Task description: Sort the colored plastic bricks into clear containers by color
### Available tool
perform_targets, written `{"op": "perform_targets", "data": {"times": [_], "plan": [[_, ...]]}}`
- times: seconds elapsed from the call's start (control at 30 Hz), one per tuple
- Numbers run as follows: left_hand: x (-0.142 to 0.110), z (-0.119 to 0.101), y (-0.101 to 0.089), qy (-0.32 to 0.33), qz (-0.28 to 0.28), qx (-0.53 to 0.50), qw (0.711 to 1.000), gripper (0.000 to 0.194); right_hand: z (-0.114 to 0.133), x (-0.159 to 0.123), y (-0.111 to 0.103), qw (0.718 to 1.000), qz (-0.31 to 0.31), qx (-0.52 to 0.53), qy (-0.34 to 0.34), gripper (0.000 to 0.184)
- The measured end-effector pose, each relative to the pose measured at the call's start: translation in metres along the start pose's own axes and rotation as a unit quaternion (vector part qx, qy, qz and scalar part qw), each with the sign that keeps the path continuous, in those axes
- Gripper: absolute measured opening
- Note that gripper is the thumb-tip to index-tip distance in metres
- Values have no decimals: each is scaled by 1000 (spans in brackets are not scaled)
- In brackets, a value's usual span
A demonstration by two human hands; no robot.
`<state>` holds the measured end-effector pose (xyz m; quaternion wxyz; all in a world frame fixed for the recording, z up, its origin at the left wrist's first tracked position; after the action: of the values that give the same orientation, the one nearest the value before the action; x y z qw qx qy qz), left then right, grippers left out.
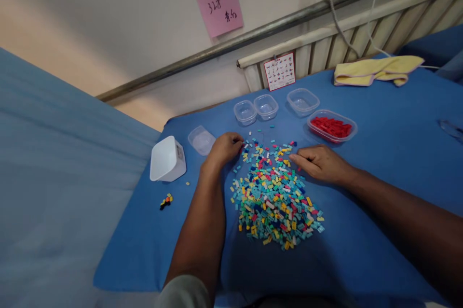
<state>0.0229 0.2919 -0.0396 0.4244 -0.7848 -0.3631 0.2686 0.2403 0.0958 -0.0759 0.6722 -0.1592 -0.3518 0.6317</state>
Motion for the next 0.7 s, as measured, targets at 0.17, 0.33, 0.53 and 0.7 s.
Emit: {"op": "perform_targets", "data": {"times": [0.17,0.33,0.53,0.7], "plan": [[-3,-4,-3,4,15,12,1000,31,-2,-1,0,1000,5,-9,7,64],[-3,-4,10,8,66,26,997,27,1,-1,-1,1000,-2,-4,0,64],[-7,-7,9,10,91,55,994,28,2,0,-2,1000,-3,-11,0,63],[-7,-13,12,15,99,88,991,27,3,0,-2,1000,1,-16,-4,62]]}}
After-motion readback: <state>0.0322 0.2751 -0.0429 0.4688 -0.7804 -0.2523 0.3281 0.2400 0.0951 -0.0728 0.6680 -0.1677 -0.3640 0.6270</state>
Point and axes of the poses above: each hand's wrist, its own x-axis towards the middle knuckle, its own y-axis out of the palm, z = x × y, the point moved 9 cm from there along x, towards the middle knuckle, and after that the axes turned 6 degrees about -x, right-handed, at the moved point
